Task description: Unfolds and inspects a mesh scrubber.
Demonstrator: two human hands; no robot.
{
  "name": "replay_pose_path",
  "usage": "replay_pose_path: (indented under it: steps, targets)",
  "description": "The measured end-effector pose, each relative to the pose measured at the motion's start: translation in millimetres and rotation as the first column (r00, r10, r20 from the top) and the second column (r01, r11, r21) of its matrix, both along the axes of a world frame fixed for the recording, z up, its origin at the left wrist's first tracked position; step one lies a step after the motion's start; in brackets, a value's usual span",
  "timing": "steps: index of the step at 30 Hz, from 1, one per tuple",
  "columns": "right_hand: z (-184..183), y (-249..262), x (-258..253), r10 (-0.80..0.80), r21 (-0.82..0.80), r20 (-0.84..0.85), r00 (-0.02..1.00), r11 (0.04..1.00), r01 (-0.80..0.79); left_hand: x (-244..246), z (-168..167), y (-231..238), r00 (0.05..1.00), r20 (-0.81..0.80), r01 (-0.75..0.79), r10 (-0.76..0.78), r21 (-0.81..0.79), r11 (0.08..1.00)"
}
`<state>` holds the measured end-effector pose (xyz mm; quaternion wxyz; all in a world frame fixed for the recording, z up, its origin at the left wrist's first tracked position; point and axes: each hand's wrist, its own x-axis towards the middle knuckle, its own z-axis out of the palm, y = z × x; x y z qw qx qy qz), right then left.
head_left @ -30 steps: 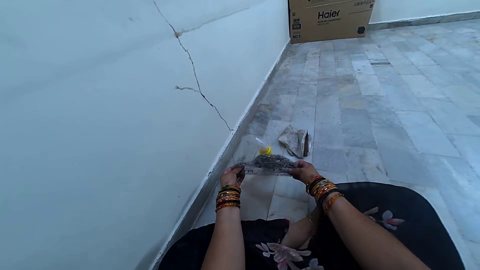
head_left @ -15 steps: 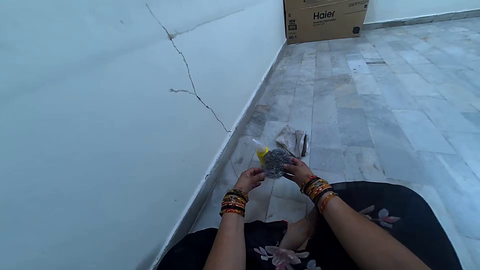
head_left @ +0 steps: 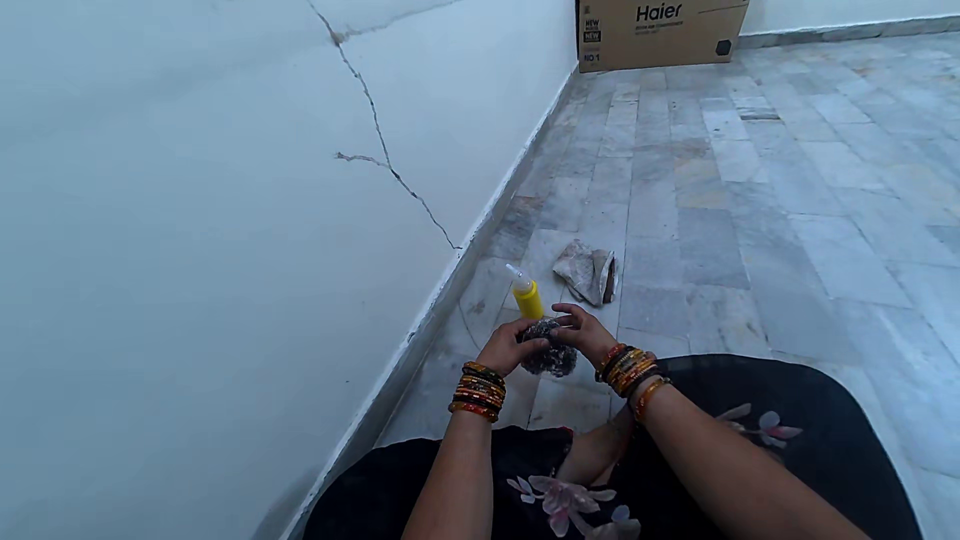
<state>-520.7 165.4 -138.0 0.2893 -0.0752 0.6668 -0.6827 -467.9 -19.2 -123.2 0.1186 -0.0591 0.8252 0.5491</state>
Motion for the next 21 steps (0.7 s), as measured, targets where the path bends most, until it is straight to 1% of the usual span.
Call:
replay_pose_path:
  steps: [3,7,9,10,12,14,16,18,21]
  targets:
    - [-1.2,0.3,-0.1,0.015,-0.016,-0.034,0.999,1.0,-0.016,1.7,3.8,2.3,0.995,-0.043,-0.082,0.086,0.073,0.994]
    - [-3.4,1.1,-2.2,0.052,0.031,-0.048,0.998,0.998,-0.05,2.6,-2.6,0.2,0.99,-0.092,-0.086,0.104,0.178,0.98]
    - [-3.5,0.5,-3.1,0.037,0.078,-0.055,0.998,0.996,-0.032,2.6,-3.4,2.8,0.99,-0.082,-0.097,0.113,0.178,0.979]
    - [-3.0,1.0,-3.6,0.03,0.102,-0.063,0.998,0.995,-0.023,2.5,-2.0,5.0,0.987,-0.073,-0.129,0.142,0.159,0.979]
    - [-0.2,5.1,-6.9,0.021,0.174,-0.09,0.996,0.985,-0.005,1.8,3.0,7.1,0.959,-0.05,-0.273,0.28,0.114,0.955]
    - [1.2,12.6,-14.9,-0.035,0.223,-0.11,0.993,0.973,0.059,-0.5,3.5,-2.6,0.887,-0.033,-0.453,0.46,0.123,0.883]
    - [1.0,19.4,-21.9,-0.142,0.217,-0.095,0.985,0.963,0.159,-2.1,-0.7,-19.6,0.789,0.011,-0.605,0.614,0.177,0.776]
    - [2.8,23.9,-27.5,-0.223,0.195,-0.057,0.973,0.954,0.23,-3.2,0.1,-30.7,0.702,0.064,-0.701,0.709,0.237,0.673]
    - [1.9,29.1,-32.1,-0.319,0.164,-0.001,0.948,0.935,0.315,-1.7,3.7,-35.9,0.612,0.118,-0.774,0.782,0.293,0.562]
